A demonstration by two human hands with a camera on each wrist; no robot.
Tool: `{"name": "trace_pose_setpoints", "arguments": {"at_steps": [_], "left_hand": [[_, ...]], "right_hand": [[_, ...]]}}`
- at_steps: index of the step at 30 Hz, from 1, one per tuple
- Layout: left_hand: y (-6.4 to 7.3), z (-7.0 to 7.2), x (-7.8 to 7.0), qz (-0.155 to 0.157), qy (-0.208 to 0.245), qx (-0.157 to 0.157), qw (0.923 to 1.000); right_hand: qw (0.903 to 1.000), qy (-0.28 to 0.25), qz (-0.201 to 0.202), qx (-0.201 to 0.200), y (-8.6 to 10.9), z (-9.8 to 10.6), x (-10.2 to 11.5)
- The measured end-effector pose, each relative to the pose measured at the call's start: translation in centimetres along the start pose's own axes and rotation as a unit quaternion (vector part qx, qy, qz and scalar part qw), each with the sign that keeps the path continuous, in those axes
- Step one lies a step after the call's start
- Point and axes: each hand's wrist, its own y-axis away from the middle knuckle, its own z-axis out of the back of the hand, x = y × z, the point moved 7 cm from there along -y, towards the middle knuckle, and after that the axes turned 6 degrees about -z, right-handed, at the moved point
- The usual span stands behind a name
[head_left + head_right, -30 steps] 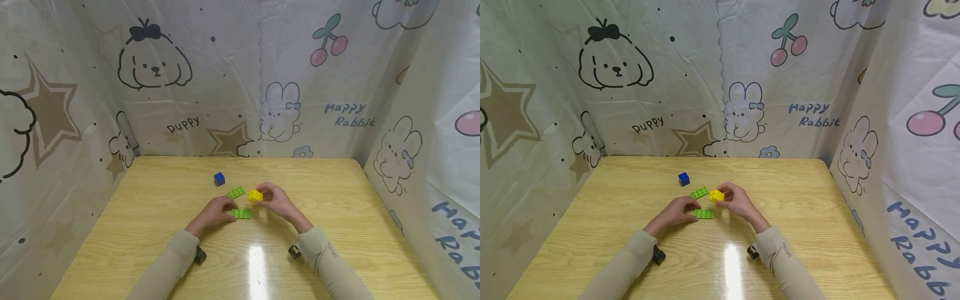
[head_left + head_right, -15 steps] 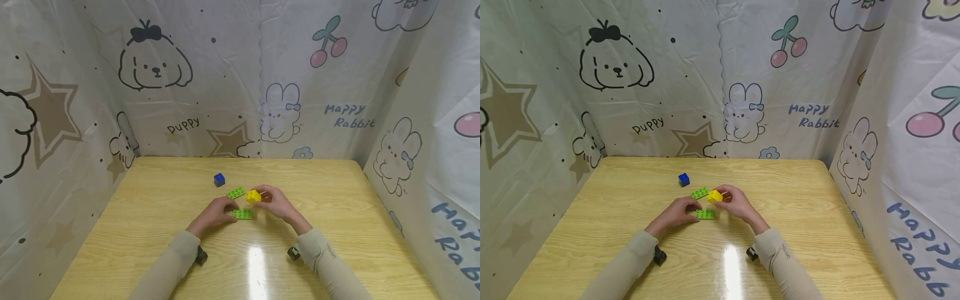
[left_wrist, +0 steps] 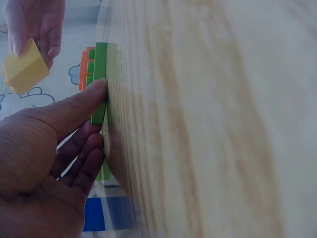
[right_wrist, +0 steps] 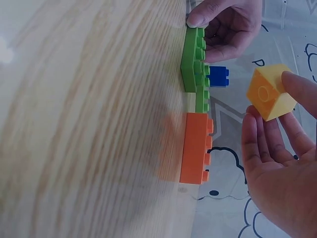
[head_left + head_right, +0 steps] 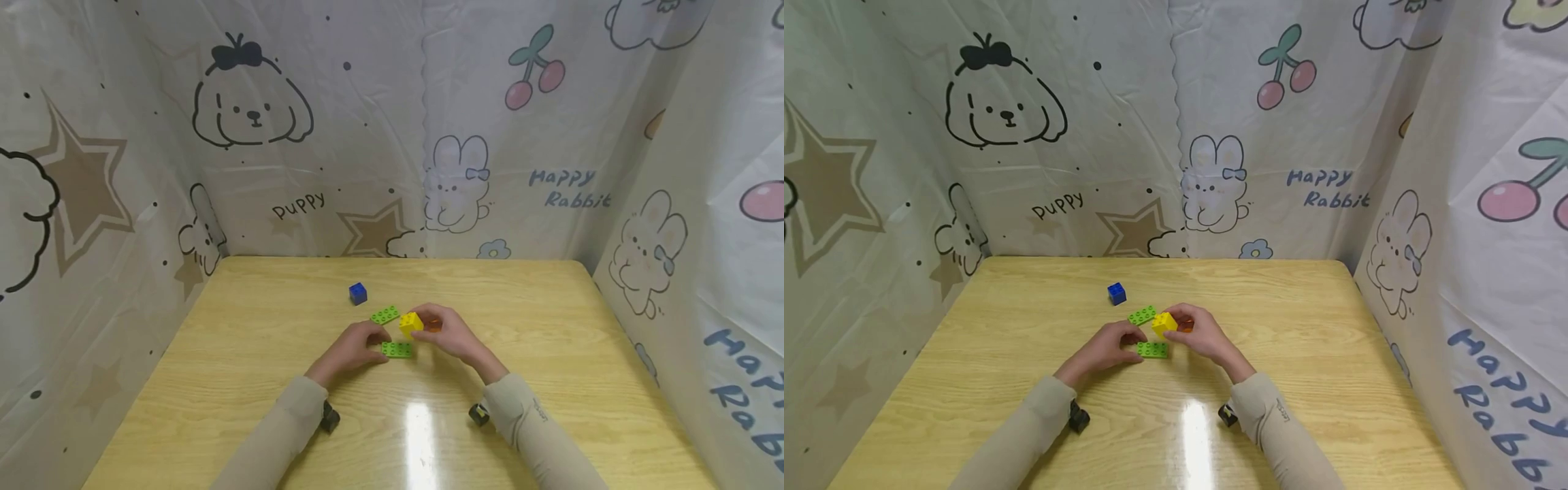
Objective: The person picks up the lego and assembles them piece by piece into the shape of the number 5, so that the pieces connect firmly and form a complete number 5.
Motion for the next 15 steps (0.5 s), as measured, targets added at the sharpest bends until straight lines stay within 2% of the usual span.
{"name": "trace_pose_setpoints", "arguments": {"at_steps": [8,15], "left_hand": [[-0.10,-0.27,0.27,0.002,0.007,-0.001,1.0000],[-0.04,-0.06,-0.14,0.001,0.003,-0.003,1.0000]], "right_hand": [[0.9998,0.012,-0.017,-0.002,-0.07,-0.27,-0.54],[0.9999,-0.003,-0.009,0.005,0.04,-0.76,-0.46]]}}
